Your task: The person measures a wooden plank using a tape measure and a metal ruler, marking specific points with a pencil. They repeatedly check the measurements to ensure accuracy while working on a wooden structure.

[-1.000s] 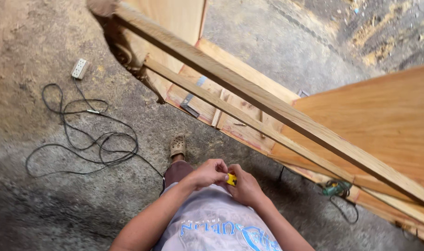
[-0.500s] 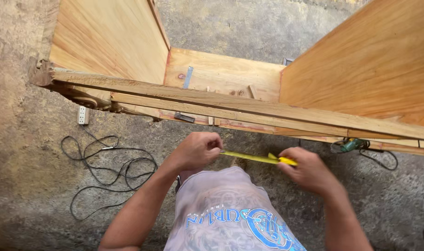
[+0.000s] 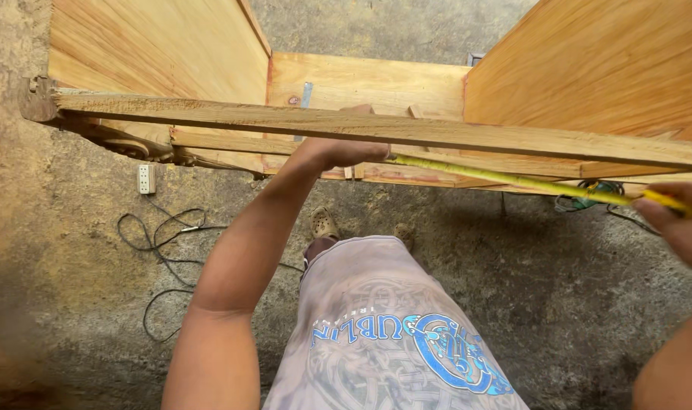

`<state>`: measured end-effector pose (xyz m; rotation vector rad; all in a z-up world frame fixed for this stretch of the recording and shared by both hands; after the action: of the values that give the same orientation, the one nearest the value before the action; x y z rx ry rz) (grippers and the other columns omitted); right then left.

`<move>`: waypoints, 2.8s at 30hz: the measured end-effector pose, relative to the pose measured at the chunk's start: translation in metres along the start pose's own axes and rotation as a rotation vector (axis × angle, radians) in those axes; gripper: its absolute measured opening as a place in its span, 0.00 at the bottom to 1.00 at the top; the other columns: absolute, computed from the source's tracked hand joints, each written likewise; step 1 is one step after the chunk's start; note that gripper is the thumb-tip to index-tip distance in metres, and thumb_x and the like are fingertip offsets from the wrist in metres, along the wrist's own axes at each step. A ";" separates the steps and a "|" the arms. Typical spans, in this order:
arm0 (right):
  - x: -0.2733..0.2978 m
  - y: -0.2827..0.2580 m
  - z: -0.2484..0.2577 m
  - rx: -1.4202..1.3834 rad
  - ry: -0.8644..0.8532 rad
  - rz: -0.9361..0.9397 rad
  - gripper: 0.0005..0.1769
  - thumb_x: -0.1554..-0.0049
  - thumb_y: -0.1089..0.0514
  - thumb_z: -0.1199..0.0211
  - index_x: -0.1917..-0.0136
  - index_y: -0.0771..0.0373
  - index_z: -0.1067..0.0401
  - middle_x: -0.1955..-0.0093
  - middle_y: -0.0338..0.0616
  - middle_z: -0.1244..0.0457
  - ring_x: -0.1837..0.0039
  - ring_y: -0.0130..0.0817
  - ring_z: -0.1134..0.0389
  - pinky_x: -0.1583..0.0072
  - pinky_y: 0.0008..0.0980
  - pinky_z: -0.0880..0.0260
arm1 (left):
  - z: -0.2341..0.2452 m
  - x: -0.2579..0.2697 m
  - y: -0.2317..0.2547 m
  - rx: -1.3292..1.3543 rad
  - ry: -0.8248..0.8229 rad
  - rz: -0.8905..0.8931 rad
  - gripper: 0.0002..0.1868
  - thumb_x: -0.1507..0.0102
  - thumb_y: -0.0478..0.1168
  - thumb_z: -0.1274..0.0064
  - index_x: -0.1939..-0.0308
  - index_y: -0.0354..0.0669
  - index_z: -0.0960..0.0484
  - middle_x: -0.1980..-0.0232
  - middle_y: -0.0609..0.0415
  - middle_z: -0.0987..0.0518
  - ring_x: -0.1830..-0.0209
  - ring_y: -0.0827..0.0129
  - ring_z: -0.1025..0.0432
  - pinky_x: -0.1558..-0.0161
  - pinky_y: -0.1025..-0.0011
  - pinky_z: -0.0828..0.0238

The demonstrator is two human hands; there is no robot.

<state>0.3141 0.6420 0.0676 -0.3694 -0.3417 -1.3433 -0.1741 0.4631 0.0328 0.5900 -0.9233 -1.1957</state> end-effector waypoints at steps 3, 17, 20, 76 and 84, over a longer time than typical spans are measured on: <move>-0.041 0.023 -0.005 -0.110 0.014 0.067 0.22 0.26 0.44 0.45 0.39 0.66 0.27 0.50 0.55 0.31 0.49 0.44 0.29 0.45 0.43 0.26 | -0.006 -0.013 -0.009 -0.122 -0.104 0.084 0.16 0.44 0.49 0.38 0.62 0.40 0.16 0.60 0.47 0.19 0.61 0.58 0.24 0.56 0.56 0.26; -0.006 -0.096 0.029 -0.177 -0.086 0.241 0.32 0.22 0.44 0.63 0.34 0.74 0.31 0.37 0.66 0.36 0.27 0.53 0.37 0.26 0.51 0.40 | -0.009 -0.005 -0.002 0.255 -0.166 0.148 0.11 0.45 0.40 0.33 0.61 0.44 0.12 0.59 0.52 0.13 0.58 0.67 0.18 0.49 0.63 0.20; 0.000 -0.105 0.037 -0.113 0.015 0.365 0.31 0.24 0.45 0.60 0.25 0.74 0.37 0.31 0.67 0.40 0.29 0.56 0.40 0.31 0.53 0.41 | -0.011 -0.004 -0.005 0.375 -0.159 0.141 0.11 0.46 0.40 0.32 0.61 0.44 0.12 0.60 0.52 0.13 0.58 0.69 0.17 0.50 0.66 0.17; 0.004 -0.032 0.031 -0.072 0.553 0.575 0.16 0.40 0.42 0.25 0.54 0.57 0.16 0.56 0.39 0.27 0.56 0.37 0.27 0.52 0.37 0.25 | 0.023 0.028 -0.003 -0.296 -0.120 0.339 0.28 0.43 0.57 0.35 0.45 0.45 0.15 0.55 0.47 0.14 0.54 0.59 0.23 0.50 0.57 0.27; 0.010 -0.033 0.034 0.065 0.693 0.600 0.20 0.42 0.38 0.23 0.62 0.53 0.19 0.66 0.36 0.34 0.55 0.38 0.30 0.59 0.37 0.28 | 0.028 0.038 -0.028 -0.324 -0.032 0.447 0.32 0.42 0.53 0.31 0.41 0.37 0.16 0.45 0.38 0.17 0.41 0.51 0.26 0.44 0.51 0.30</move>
<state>0.2826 0.6421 0.1044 0.0666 0.2914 -0.7943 -0.2096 0.4206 0.0357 0.0933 -0.8116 -0.9219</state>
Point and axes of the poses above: each hand's wrist, its own x-axis away from the middle knuckle, its own z-axis out of the back of the hand, y = z × x, the point moved 7 cm from there along -x, towards the middle knuckle
